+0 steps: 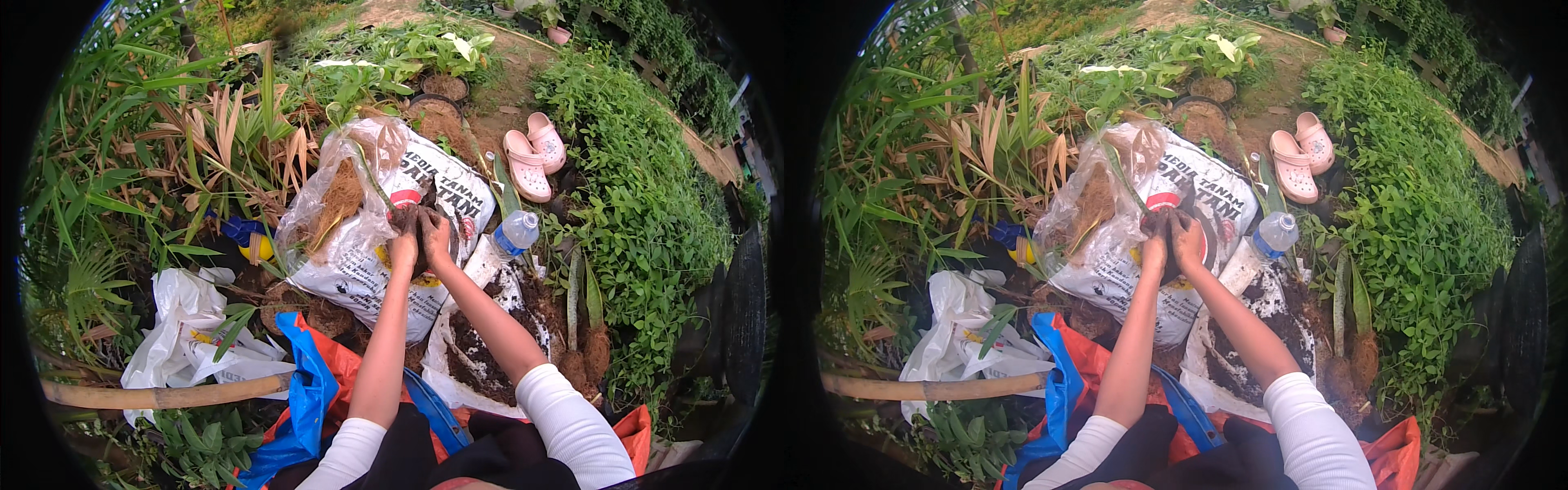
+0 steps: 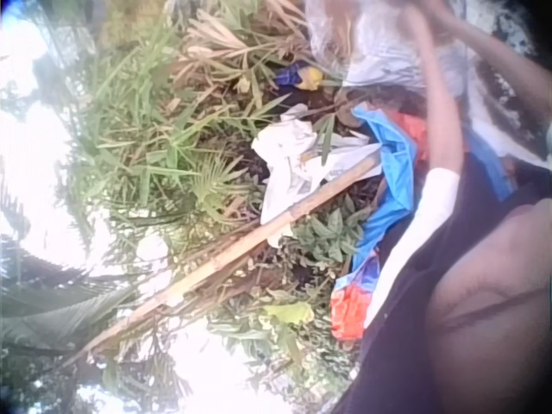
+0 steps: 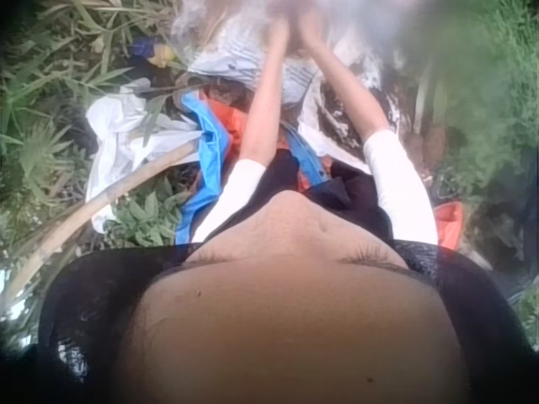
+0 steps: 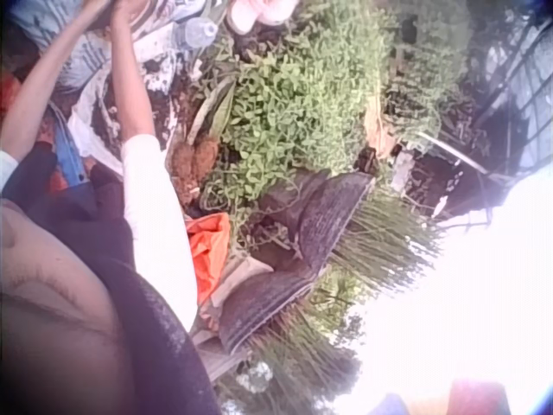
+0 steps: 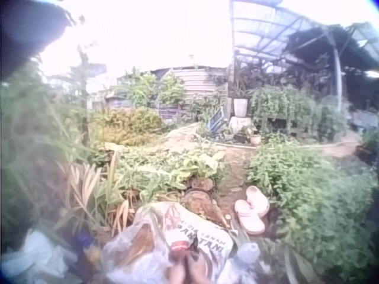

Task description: The person sits on the ground and uses their hands to pack soil around the base of a plant cutting. They repeatedly add soil, press it firmly, and adjust the cutting to secure it in place.

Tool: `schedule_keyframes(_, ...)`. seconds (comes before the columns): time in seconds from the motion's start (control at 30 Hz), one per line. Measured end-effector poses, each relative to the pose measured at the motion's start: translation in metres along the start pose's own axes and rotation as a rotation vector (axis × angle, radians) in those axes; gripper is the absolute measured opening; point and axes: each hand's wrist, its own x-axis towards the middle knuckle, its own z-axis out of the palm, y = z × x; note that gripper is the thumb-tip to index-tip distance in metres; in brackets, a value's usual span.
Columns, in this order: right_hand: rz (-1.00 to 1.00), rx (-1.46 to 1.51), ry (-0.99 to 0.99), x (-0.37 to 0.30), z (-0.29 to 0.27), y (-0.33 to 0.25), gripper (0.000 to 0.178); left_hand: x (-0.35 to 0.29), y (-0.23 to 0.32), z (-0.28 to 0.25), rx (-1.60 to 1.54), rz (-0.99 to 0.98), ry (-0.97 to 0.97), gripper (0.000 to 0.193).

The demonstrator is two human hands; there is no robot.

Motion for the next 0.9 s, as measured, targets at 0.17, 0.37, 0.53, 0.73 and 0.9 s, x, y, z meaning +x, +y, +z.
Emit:
schedule_keyframes(0.17, -0.016, -0.006, -0.106, 0.003, 0.006, 0.006, 0.029, -0.001, 0.000, -0.004, -0.560, -0.306, -0.006, 0.058)
schedule_keyframes(0.37, 0.163, 0.084, 0.107, 0.004, 0.010, 0.015, 0.024, 0.006, -0.014, -0.004, -0.604, -0.454, -0.172, 0.066)
schedule_keyframes(0.53, 0.076, -0.040, -0.117, 0.001, 0.002, -0.007, 0.029, 0.005, -0.021, 0.001, -0.670, -0.293, -0.001, 0.060)
schedule_keyframes(0.73, -0.194, -0.197, -0.230, -0.007, 0.012, -0.022, 0.029, -0.002, -0.005, -0.017, -1.049, -0.383, -0.210, 0.048)
schedule_keyframes(0.9, -0.095, -0.264, -0.182, -0.005, 0.014, -0.024, 0.027, -0.004, 0.003, -0.013, -1.012, -0.503, -0.134, 0.045)
